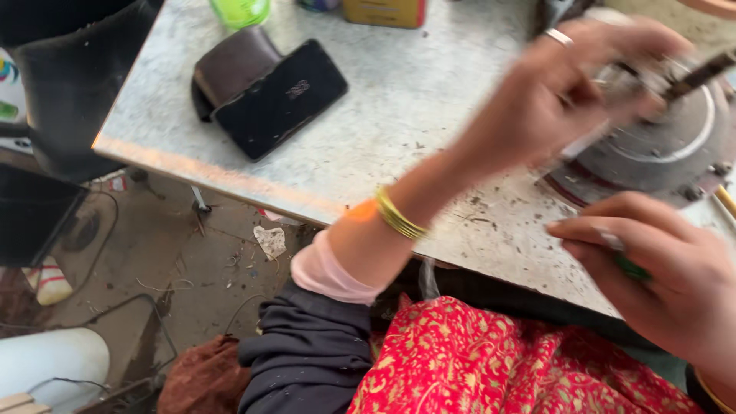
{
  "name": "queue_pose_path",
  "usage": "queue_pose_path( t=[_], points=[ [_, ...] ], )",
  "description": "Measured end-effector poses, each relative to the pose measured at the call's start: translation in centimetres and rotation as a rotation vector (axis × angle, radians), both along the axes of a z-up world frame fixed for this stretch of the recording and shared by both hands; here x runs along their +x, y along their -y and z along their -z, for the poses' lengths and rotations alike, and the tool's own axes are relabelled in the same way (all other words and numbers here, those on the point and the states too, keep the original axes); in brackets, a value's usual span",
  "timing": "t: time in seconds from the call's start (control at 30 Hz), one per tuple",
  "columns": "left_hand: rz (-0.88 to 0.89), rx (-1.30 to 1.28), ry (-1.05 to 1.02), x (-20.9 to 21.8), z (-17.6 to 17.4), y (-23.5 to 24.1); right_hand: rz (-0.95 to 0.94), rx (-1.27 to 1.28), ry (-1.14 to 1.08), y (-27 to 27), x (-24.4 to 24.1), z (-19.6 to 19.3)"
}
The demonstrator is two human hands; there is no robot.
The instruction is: The person uses a screwdriver to adjust and tighten screws on a small electrical component attached to a motor base. They repeatedly probe the component and reposition the motor while seated at a cluttered workbench.
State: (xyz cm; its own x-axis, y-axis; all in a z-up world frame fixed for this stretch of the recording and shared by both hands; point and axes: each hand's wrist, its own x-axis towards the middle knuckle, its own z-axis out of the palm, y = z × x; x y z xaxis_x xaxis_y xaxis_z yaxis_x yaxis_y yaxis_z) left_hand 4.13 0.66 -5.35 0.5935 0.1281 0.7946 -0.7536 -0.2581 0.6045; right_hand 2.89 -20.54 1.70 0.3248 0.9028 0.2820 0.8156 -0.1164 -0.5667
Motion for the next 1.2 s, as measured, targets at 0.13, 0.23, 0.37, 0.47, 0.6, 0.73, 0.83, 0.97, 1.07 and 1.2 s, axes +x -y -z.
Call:
queue_pose_path(
  t=[0.13,0.23,0.37,0.47,0.6,0.73,0.83,0.97,1.07,1.2],
  points=[
    [-0.377,0.268,0.043,0.0,2.2,4.6,-0.083,0.056,0.125,-2.4,-2.0,-3.5],
    [-0.555,0.427,-0.002,0.2,3.4,6.2,-0.227,-0.044,0.383,-7.5,-3.9,-4.3],
    [-0.683,0.664,0.105,2.8,4.8,7.3,-0.268,-0.487,0.329,-16.4,-5.0,-2.3],
    [-0.707,0.758,0.131,4.1,6.1,8.0,-0.357,-0.581,0.268,-20.2,-6.1,0.7],
    [-0.66,0.781,0.155,4.2,5.3,8.0,-0.371,-0.606,0.18,-21.9,-9.0,4.1],
    [-0.485,0.504,0.131,2.3,2.9,5.3,-0.355,-0.636,0.306,-21.4,-10.4,4.5],
    [-0.342,0.126,0.098,0.0,1.3,3.8,-0.368,-0.527,0.367,-18.1,-8.5,2.2],
    [-0.124,-0.134,0.035,-0.5,-0.3,2.3,0.169,-0.471,0.679,-11.1,0.3,-3.4],
    [0.047,-0.359,-0.128,-0.4,-0.9,1.9,0.355,-0.067,0.596,-6.3,8.5,-5.6],
    [0.278,-0.581,-0.209,-0.6,-1.5,1.0,0.511,0.106,0.598,-4.8,18.7,-5.6]
  ],
)
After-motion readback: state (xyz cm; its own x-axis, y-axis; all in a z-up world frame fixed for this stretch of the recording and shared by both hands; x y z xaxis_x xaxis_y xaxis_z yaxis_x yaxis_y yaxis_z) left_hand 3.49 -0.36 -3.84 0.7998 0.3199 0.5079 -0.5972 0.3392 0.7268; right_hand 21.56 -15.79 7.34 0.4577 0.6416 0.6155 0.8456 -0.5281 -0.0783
